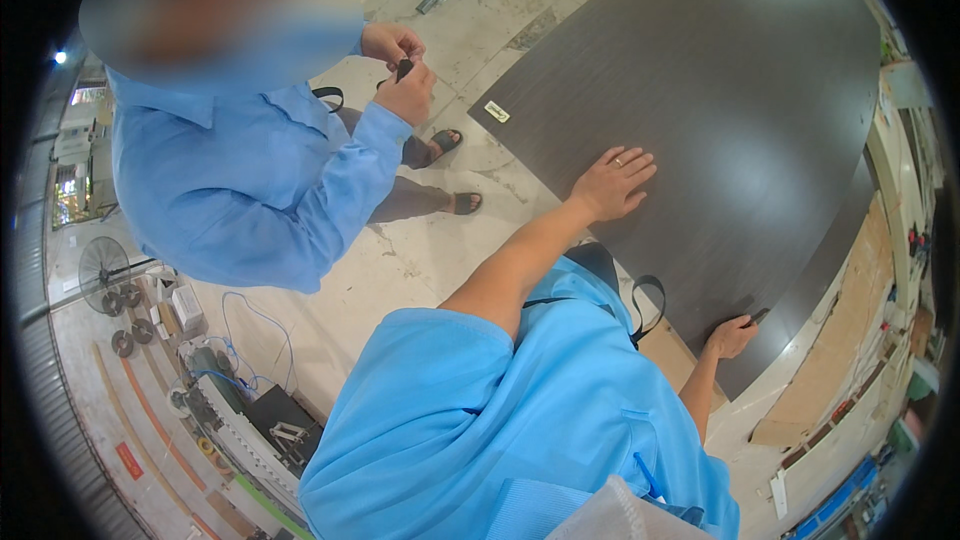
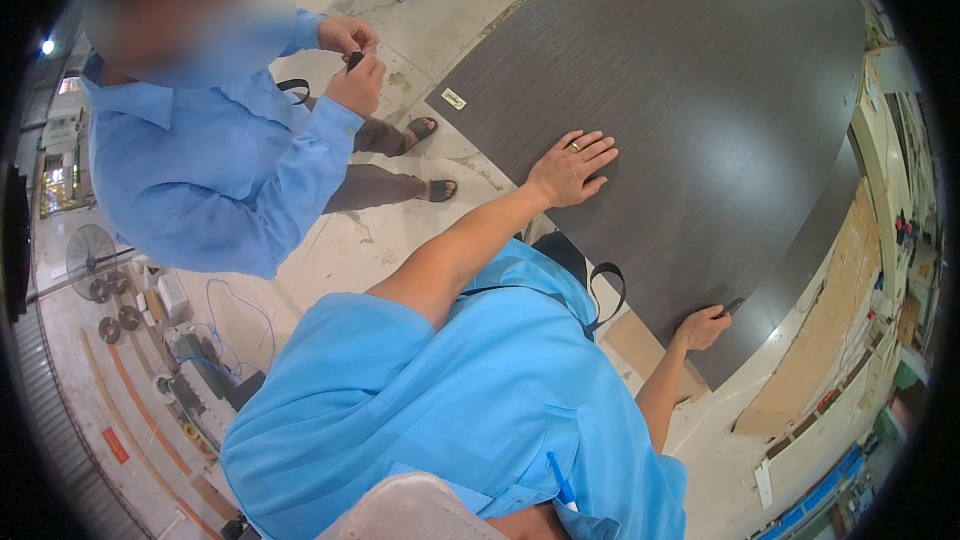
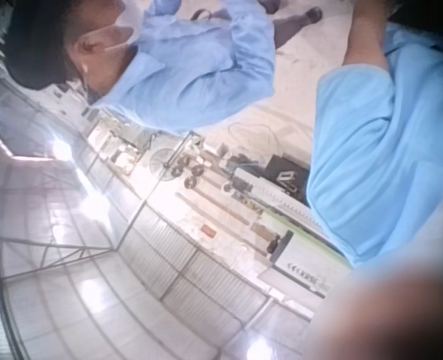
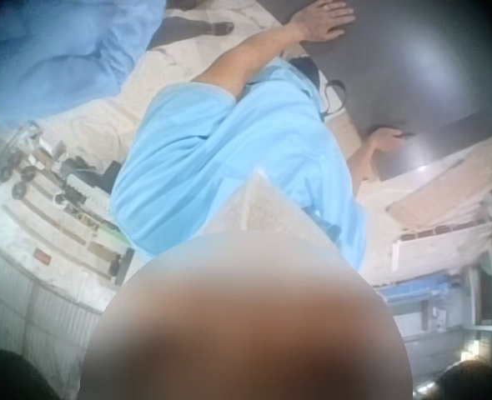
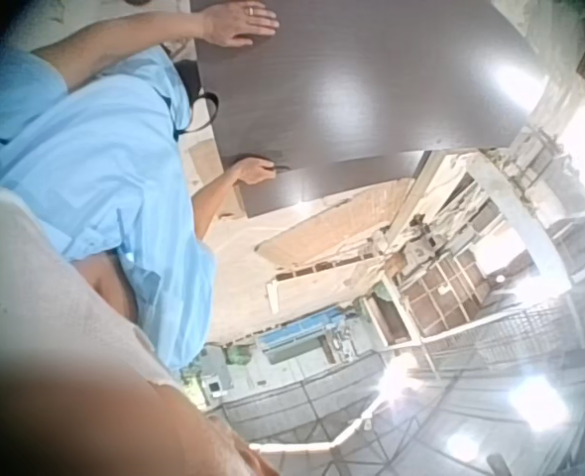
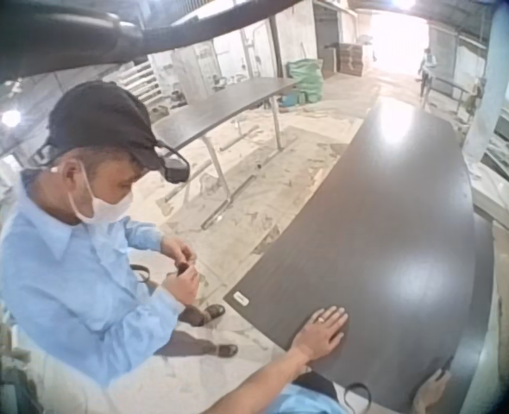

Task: The person scrapes the surface of a large dark panel using a small handheld tool. They hold the panel steady with one hand while scraping along the edges and surface with the other. The person moves around the panel to access different sides.

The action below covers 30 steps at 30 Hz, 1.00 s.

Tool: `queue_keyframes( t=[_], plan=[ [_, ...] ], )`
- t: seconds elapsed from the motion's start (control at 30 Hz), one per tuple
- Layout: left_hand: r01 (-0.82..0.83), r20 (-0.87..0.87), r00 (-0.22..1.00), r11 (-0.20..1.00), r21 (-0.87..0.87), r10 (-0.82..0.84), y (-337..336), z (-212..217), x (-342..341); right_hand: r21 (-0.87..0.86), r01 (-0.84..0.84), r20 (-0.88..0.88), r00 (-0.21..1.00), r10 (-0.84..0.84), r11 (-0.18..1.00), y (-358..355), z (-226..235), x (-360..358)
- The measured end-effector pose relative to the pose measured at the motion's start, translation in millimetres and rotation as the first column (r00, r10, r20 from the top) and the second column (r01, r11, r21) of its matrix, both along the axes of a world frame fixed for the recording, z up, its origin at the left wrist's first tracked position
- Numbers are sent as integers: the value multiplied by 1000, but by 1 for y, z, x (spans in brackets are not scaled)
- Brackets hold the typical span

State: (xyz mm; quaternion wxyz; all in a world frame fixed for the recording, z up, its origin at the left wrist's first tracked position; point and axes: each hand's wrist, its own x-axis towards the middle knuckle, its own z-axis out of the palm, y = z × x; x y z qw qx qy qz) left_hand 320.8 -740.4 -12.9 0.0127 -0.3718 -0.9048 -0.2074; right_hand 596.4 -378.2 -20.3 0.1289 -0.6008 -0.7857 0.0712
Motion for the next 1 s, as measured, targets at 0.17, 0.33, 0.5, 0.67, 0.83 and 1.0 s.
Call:
queue_keyframes(
  t=[0.17,0.33,0.5,0.67,0.83,1.0],
  plan=[
    [7,48,999,999,-49,-5,-1,4,-2,9,-7,-4,1000,7,1000,0,2,-1],
    [-5,5,1000,1000,3,5,-1,2,-4,-23,14,3,1000,-14,1000,0,2,-3],
    [-5,-4,1000,1000,5,5,0,1,-4,9,-17,-5,1000,17,1000,1,1,-3],
    [8,41,999,998,-57,-6,0,1,-4,-25,-13,2,1000,13,1000,0,3,-4],
    [-5,-5,1000,1000,-13,5,0,1,-4,-51,8,11,1000,-8,999,-1,6,-5],
    [-5,-3,1000,1000,-9,5,0,1,-3,-16,-12,10,1000,12,1000,-2,6,-4]
  ],
)
